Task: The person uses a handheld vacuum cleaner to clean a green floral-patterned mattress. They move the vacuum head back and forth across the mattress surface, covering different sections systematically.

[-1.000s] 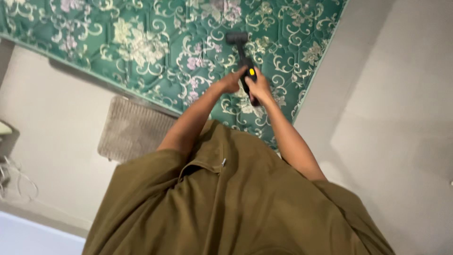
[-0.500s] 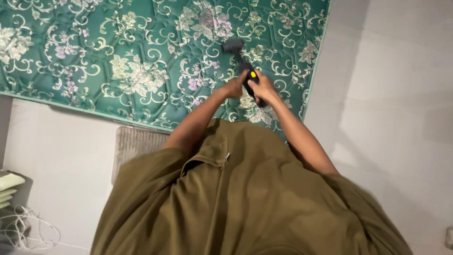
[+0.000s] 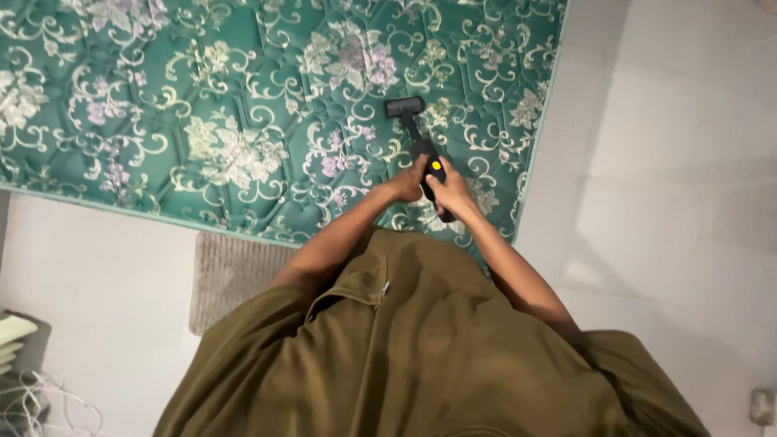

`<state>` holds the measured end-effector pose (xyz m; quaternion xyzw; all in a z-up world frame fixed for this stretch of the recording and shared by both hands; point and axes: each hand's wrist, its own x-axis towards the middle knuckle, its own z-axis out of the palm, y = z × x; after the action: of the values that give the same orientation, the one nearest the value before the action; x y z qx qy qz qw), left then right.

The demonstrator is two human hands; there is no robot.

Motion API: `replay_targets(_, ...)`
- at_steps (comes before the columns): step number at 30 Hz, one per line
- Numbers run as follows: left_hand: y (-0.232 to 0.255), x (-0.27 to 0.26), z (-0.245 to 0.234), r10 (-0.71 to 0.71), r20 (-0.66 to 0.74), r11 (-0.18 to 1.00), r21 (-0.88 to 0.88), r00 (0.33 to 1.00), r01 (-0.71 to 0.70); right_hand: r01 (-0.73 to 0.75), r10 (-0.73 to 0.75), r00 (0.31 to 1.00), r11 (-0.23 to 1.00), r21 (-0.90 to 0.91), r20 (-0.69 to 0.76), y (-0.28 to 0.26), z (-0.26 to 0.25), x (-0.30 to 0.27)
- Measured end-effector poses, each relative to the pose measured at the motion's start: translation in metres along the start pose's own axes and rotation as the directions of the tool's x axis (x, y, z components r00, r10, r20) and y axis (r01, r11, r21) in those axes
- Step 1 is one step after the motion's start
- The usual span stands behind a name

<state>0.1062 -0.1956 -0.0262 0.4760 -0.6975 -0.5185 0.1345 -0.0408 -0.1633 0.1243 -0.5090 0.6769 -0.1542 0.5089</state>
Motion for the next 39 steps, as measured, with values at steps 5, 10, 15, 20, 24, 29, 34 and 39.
replay_targets(5, -0.012, 0.05, -0.075, -0.035, -0.177, 0.997, 0.058, 0.984, 0.046, 0.066, -0.058, 0.993, 0.995, 0.078, -0.102, -0.029, 0.032, 0.107)
replay_targets(10, -0.009, 0.045, -0.096, 0.04, -0.097, 0.988, 0.154, 0.994, -0.025, 0.014, -0.01, 0.999, 0.989, 0.146, -0.032, -0.047, 0.01, 0.087)
replay_targets(15, -0.012, -0.015, -0.044, 0.244, 0.114, 0.96, 0.109, 0.963, -0.257, -0.087, 0.088, 0.996, 0.996, -0.014, 0.023, -0.022, -0.015, -0.009)
replay_targets(20, -0.033, 0.005, -0.044, 0.26, 0.139, 0.956, 0.099, 0.956, -0.275, 0.135, -0.147, 0.978, 0.987, -0.091, -0.145, 0.017, 0.02, 0.022)
replay_targets(24, -0.04, 0.067, -0.092, -0.018, -0.062, 0.986, 0.163, 0.998, 0.028, 0.365, -0.403, 0.857, 0.915, -0.173, -0.323, -0.008, 0.038, 0.12)
replay_targets(29, -0.043, 0.097, -0.116, -0.035, -0.162, 0.979, 0.193, 0.986, 0.067, 0.045, -0.02, 0.978, 0.992, 0.116, -0.209, -0.053, 0.031, 0.161)
replay_targets(34, -0.033, 0.054, -0.064, -0.024, 0.077, 0.972, 0.234, 0.997, 0.006, 0.365, -0.416, 0.869, 0.905, -0.219, -0.269, 0.017, 0.01, 0.092)
replay_targets(39, -0.025, 0.041, -0.035, -0.07, 0.165, 0.992, 0.12, 0.984, 0.05, 0.021, -0.03, 0.978, 0.999, -0.049, -0.206, 0.02, 0.013, 0.057)
